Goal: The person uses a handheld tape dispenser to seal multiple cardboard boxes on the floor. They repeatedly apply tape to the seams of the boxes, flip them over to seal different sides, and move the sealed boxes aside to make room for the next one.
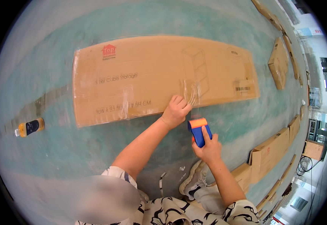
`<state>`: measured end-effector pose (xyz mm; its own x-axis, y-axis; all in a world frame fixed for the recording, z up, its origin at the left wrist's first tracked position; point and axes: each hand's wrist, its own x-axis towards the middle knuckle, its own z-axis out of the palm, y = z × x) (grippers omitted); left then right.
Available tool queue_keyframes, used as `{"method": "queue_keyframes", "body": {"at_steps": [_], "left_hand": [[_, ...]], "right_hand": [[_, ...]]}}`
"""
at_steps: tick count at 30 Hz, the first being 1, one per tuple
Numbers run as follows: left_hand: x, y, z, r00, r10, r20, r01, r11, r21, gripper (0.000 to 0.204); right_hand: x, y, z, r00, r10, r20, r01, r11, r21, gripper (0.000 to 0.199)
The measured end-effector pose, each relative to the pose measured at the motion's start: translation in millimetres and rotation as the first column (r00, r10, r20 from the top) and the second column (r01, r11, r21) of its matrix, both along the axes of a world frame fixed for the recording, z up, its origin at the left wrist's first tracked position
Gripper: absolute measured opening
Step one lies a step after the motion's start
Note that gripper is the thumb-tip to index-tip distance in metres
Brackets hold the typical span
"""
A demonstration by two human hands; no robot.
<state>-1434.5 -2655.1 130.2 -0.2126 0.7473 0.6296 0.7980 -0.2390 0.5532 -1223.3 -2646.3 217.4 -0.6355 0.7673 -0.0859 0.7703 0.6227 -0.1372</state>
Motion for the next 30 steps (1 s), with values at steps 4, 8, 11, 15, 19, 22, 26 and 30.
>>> {"method": "queue_keyframes", "body": {"at_steps": [4,8,11,15,19,22,26,30], "left_hand": [[-1.3,-5.7,0.5,0.999,-0.033,-0.041,0.031,0.999,-0.038,0.017],[0.2,-3.2,7.8,0.999,-0.027,-0.032,0.025,0.998,-0.061,0.028],[1.1,-7.6,6.8,0.996,-0.087,0.017,0.089,0.988,-0.124,0.035],[-5.1,-4.0,15.0,0.975,-0.124,0.186,0.164,0.962,-0.217,0.032],[10.2,22.9,9.0,0.974,-0.007,-0.226,-0.083,0.918,-0.387,0.051],[25.5,52.5,11.5,0.912,0.009,-0.411,-0.248,0.809,-0.532,0.078],[19.2,62.3,45.5,0.945,-0.028,-0.327,-0.233,0.645,-0.728,0.103],[55.5,83.1,56.3,0.878,-0.095,-0.470,-0.347,0.550,-0.760,0.096]], "right_hand": [[4.5,-12.0,7.0,1.000,0.009,0.022,-0.010,1.000,0.007,0.070],[1.0,-3.6,2.5,0.997,-0.021,0.079,0.024,0.999,-0.030,0.071],[-35.6,24.7,-9.2,0.989,-0.027,0.143,0.036,0.997,-0.062,0.068],[-75.8,68.0,13.3,0.971,-0.042,0.236,0.109,0.954,-0.279,0.063],[-76.6,114.3,39.1,0.969,0.027,0.247,0.137,0.773,-0.620,0.066],[-46.1,126.8,46.4,0.974,0.093,0.207,0.044,0.818,-0.574,0.066],[44.6,144.2,69.2,0.958,0.125,0.257,0.082,0.743,-0.665,0.068],[128.7,185.7,87.1,0.966,-0.125,0.224,0.239,0.753,-0.613,0.064]]}}
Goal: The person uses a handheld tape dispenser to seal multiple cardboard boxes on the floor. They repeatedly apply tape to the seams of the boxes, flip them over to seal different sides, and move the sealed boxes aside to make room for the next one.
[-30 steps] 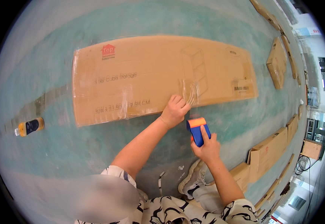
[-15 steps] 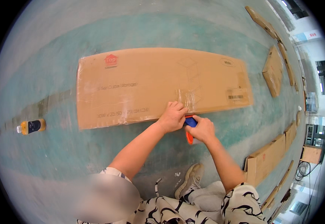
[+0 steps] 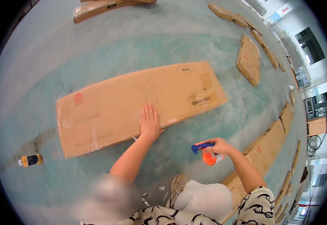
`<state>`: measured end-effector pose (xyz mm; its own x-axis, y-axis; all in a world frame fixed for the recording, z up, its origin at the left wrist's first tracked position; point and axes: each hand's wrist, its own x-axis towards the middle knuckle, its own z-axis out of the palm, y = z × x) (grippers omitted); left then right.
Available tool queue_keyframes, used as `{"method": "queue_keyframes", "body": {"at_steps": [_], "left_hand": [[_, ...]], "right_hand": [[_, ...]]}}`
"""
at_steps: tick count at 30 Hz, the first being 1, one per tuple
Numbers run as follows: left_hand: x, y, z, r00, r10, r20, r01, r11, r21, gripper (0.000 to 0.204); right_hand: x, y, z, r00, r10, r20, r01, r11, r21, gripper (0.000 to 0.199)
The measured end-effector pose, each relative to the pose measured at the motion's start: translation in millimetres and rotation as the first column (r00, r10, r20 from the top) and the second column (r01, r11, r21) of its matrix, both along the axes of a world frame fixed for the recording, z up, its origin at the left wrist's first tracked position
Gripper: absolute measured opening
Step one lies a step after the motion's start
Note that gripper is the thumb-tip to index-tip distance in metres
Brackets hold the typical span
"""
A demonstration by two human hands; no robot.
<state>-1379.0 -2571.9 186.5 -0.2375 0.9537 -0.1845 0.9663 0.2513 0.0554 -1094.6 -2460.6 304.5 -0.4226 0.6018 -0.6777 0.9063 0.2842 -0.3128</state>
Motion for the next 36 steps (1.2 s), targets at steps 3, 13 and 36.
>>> {"method": "queue_keyframes", "body": {"at_steps": [3,13,36], "left_hand": [[28.3,34.0,-45.4,0.978,-0.188,-0.087,0.199,0.970,0.141,0.086],[77.7,97.6,-46.8,0.824,-0.385,-0.416,0.553,0.706,0.442,0.043],[102.3,155.7,-15.8,0.888,-0.458,-0.043,0.446,0.834,0.324,0.057]], "right_hand": [[-21.6,41.6,16.2,0.963,-0.156,-0.221,0.142,0.987,-0.077,0.059],[-100.6,108.9,-25.2,0.963,0.130,-0.236,0.018,0.843,0.537,0.053],[-25.1,90.7,-61.9,0.992,0.128,0.001,-0.122,0.948,0.293,0.044]]}}
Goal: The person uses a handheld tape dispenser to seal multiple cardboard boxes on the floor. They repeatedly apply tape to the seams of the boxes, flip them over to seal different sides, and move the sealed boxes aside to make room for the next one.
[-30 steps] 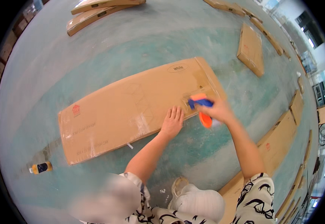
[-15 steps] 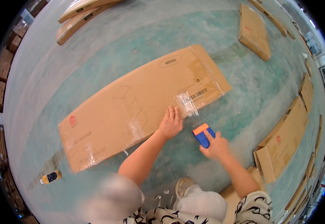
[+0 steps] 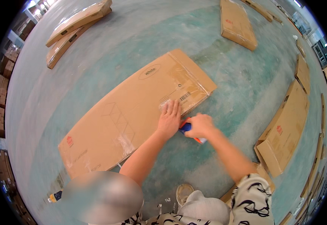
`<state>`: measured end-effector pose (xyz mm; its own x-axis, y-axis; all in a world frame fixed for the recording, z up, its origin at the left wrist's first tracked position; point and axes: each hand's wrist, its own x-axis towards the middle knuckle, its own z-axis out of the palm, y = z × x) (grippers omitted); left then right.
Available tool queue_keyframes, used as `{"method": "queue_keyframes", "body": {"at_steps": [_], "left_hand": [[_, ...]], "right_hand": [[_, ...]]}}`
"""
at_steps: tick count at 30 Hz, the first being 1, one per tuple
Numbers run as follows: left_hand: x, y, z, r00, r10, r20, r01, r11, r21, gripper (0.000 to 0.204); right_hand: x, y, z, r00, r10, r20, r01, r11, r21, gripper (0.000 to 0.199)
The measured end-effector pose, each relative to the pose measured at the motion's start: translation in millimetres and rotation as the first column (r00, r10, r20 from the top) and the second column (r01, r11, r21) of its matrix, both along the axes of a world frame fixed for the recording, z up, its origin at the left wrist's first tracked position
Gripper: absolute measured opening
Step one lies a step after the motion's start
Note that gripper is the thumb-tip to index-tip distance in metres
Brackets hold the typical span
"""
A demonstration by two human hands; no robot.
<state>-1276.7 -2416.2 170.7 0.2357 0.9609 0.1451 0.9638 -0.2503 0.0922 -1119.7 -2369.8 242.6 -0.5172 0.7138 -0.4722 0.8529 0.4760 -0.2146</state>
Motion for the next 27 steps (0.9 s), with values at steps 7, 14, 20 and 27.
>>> {"method": "queue_keyframes", "body": {"at_steps": [7,14,20,27], "left_hand": [[44.6,43.5,-20.3,0.993,-0.054,-0.108,0.063,0.995,0.075,0.056],[49.3,48.8,-31.4,0.980,-0.135,-0.148,0.170,0.953,0.251,0.044],[39.5,48.2,-32.4,0.971,-0.231,0.061,0.198,0.921,0.337,0.034],[41.3,48.7,-24.5,0.968,-0.230,0.099,0.185,0.925,0.333,0.035]], "right_hand": [[34.4,83.5,96.0,0.849,-0.345,-0.400,0.384,0.923,0.018,0.052],[7.3,118.1,54.2,0.943,-0.101,-0.318,0.201,0.933,0.298,0.049],[79.4,61.3,-7.1,0.972,0.032,-0.232,0.058,0.926,0.372,0.052],[99.1,39.3,-35.3,0.991,-0.097,-0.089,0.113,0.974,0.194,0.048]]}}
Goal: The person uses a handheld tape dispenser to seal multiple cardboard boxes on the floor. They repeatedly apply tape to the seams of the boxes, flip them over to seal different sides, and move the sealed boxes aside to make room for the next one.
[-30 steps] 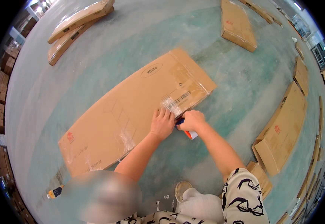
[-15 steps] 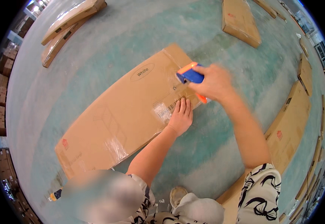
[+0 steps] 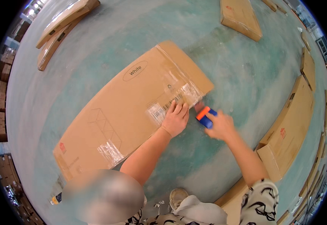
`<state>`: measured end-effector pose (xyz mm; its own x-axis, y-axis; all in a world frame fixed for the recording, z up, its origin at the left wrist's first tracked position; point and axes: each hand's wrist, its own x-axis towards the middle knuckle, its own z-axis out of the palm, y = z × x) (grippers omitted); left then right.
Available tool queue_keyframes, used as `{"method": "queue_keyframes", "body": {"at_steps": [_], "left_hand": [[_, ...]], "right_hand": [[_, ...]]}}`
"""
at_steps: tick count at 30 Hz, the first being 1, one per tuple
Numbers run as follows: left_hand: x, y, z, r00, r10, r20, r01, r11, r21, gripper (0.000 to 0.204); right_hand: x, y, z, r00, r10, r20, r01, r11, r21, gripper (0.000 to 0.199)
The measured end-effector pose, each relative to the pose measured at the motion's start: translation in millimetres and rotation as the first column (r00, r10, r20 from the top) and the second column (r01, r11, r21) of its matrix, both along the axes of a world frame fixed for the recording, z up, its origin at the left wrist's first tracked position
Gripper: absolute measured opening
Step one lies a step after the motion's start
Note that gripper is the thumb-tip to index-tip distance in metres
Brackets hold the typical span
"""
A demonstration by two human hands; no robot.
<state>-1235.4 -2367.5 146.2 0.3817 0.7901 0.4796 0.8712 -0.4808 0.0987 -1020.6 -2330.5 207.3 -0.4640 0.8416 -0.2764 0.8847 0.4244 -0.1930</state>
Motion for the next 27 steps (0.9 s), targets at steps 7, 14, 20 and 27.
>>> {"method": "queue_keyframes", "body": {"at_steps": [7,14,20,27], "left_hand": [[10.2,24.9,25.1,0.999,0.027,0.019,-0.018,0.918,-0.397,0.044],[19.0,39.8,-7.3,0.965,0.150,-0.216,-0.188,0.968,-0.165,0.047],[66.4,66.6,8.2,0.906,0.303,-0.295,-0.380,0.889,-0.254,0.041],[60.2,57.5,-9.6,0.849,0.226,-0.479,-0.352,0.916,-0.192,0.051]], "right_hand": [[-72.2,56.7,22.9,0.971,-0.060,0.233,0.114,0.968,-0.223,0.032],[-94.8,69.7,24.1,0.916,0.033,0.399,0.141,0.907,-0.398,0.031],[-24.4,81.7,7.7,0.829,0.065,0.556,0.362,0.694,-0.622,0.037],[86.3,-36.8,48.1,0.826,-0.549,-0.127,0.185,0.477,-0.859,0.052]]}}
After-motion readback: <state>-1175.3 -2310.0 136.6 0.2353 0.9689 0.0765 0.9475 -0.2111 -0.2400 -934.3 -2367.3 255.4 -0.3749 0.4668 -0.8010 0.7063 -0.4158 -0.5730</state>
